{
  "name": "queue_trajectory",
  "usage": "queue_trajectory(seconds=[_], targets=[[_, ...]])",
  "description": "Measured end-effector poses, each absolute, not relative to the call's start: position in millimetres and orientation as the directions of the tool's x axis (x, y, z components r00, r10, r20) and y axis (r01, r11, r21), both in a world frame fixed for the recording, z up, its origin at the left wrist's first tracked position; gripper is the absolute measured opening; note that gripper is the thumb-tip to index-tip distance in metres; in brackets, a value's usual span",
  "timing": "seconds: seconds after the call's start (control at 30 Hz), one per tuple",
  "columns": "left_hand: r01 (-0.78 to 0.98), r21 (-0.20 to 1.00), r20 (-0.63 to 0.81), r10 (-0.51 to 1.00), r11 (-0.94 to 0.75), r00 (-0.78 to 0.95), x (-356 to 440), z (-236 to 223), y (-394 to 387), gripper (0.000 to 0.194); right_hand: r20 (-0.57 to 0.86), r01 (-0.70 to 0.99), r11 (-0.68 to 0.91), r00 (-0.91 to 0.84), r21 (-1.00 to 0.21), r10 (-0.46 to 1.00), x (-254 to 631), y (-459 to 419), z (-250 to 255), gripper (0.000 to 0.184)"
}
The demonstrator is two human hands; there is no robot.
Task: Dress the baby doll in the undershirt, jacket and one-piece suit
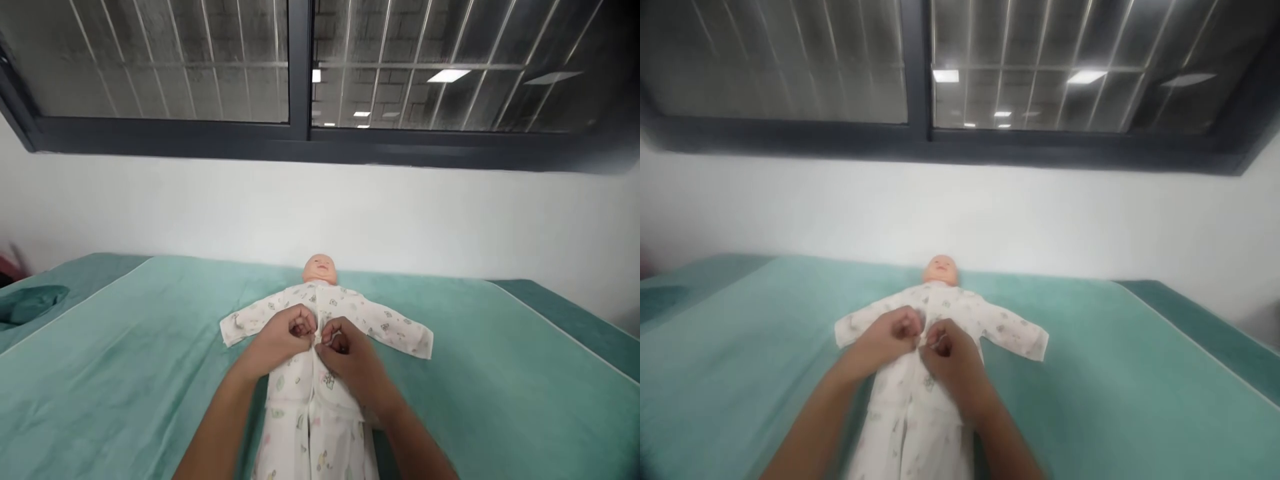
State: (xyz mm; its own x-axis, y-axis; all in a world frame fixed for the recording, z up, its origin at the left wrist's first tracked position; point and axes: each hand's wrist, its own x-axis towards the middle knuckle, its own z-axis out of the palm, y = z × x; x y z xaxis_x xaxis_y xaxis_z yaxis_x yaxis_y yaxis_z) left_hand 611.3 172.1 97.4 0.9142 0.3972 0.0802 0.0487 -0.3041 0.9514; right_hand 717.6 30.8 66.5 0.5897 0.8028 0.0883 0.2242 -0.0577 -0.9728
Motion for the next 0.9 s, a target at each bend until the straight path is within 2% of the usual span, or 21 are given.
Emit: queue_trajectory(seconds=[0.2,0.37,0.43,0.53,0.6,0.67,0.73,0.9], targets=[[0.042,0.974,0.037,0.344,-0.221,0.938,607.2,103.0,172.6,0.008,0.034,0.059,0.002,0.54,-0.998,0.841,720.3,27.2,68.9,0.015],[0.066,0.948,0.04,0.325,-0.31,0.945,606.2,102.8,174.2,0.008,0.026,0.048,-0.001,0.555,-0.999,0.831,716.9,28.0,69.2,0.018],[0.081,0.905,0.109,0.41,-0.419,0.906,608.4,96.5,178.7,0.007,0.05,0.078,0.004,0.604,-0.997,0.795,721.3,26.2,67.8,0.019],[0.172,0.801,0.282,0.614,-0.574,0.737,616.4,77.4,191.0,0.014,0.191,0.278,-0.056,0.778,-0.959,0.598,744.6,22.2,56.5,0.021],[0.313,0.671,0.399,0.683,-0.672,0.612,623.3,61.3,200.2,0.028,0.324,0.453,-0.188,0.819,-0.872,0.474,768.1,21.8,40.9,0.031],[0.476,0.497,0.453,0.684,-0.726,0.571,628.9,46.5,207.7,0.042,0.446,0.631,-0.301,0.743,-0.715,0.499,790.0,25.0,21.4,0.041],[0.591,0.357,0.441,0.688,-0.724,0.576,630.3,35.4,213.7,0.047,0.482,0.725,-0.396,0.678,-0.563,0.555,804.9,30.3,3.5,0.048],[0.685,0.176,0.333,0.698,-0.707,0.634,604.9,24.4,234.3,0.046,0.433,0.782,-0.533,0.624,-0.324,0.651,827.2,23.0,-14.7,0.052]])
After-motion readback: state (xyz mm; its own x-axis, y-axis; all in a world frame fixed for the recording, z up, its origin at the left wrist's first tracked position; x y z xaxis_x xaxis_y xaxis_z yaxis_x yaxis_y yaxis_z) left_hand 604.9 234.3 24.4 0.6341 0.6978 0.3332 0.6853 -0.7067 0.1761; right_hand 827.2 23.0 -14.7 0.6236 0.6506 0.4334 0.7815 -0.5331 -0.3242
